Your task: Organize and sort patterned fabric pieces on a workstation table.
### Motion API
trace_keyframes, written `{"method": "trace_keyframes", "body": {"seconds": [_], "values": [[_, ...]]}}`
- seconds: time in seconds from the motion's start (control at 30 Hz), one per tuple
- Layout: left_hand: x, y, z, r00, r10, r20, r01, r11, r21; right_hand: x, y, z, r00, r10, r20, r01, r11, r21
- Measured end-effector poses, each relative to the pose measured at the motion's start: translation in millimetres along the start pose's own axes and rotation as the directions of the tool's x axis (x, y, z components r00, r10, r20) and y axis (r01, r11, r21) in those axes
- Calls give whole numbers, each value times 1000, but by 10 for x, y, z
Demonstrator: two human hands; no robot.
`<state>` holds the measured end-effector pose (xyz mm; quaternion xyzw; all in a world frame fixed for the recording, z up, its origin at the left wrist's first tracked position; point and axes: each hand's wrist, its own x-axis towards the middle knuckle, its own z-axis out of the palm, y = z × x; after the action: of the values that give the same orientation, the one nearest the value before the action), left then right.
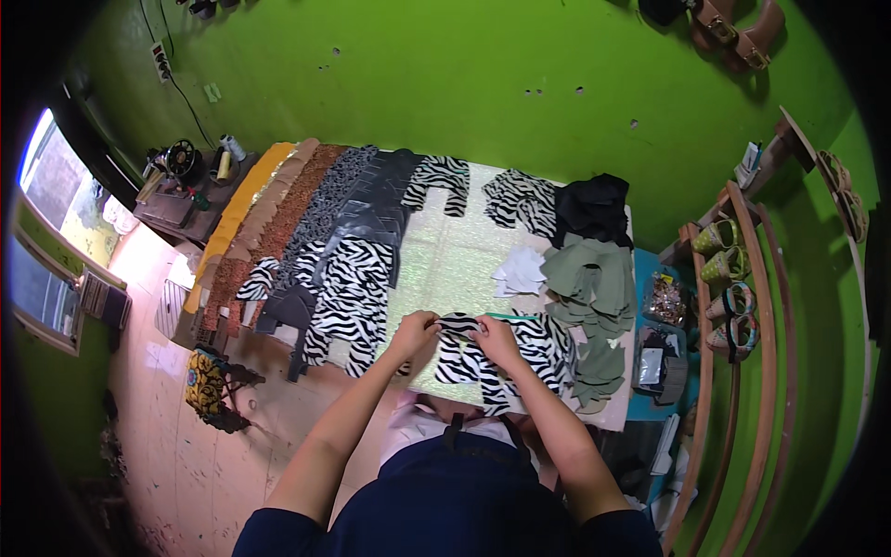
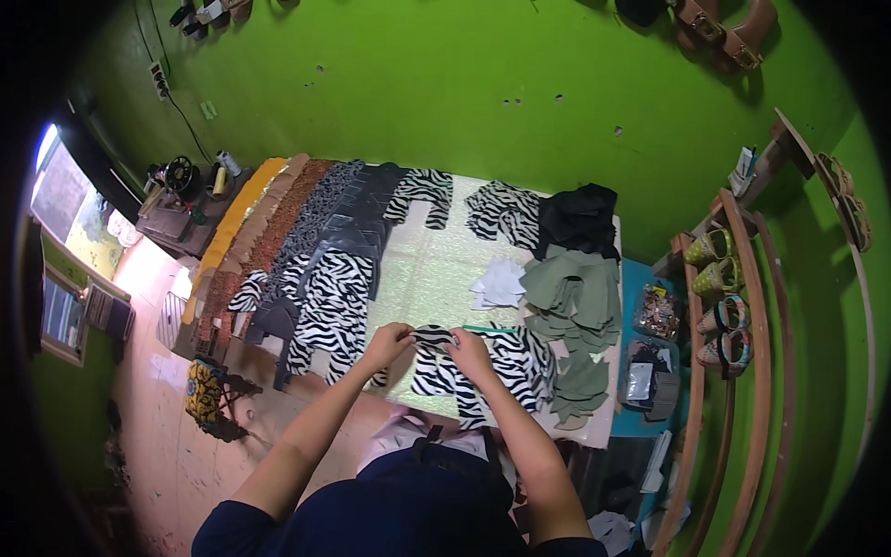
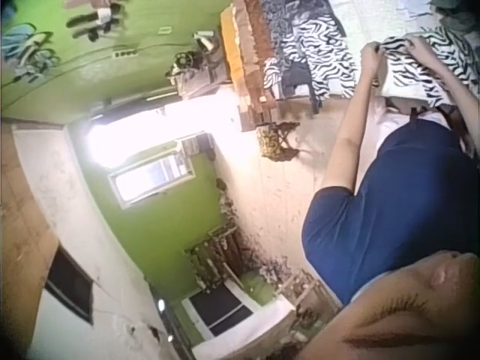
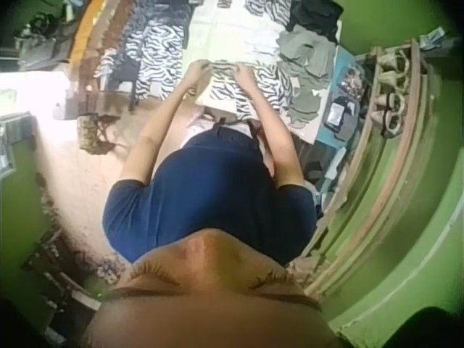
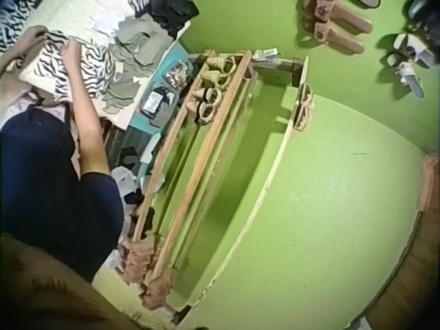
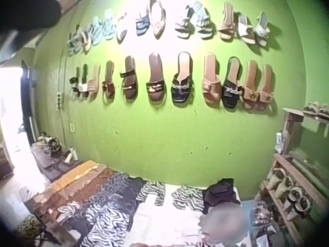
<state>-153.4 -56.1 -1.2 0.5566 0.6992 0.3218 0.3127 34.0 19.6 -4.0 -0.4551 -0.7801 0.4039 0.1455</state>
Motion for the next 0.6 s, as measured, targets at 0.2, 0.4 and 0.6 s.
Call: {"method": "trace_keyframes", "body": {"seconds": [0.2, 0.4, 0.6], "values": [[-75, -391, -284, 999, -27, 44, 22, 994, 105, 104, -191, 558, 995, 53, -90, -48, 997, 53], [-22, -553, -327, 989, -28, 143, -3, 977, 211, 133, -234, 761, 984, 107, -145, -113, 993, -32], [33, -489, -402, 961, -169, 221, 98, 949, 298, 138, -399, 722, 979, 156, -128, -185, 948, -259]]}}
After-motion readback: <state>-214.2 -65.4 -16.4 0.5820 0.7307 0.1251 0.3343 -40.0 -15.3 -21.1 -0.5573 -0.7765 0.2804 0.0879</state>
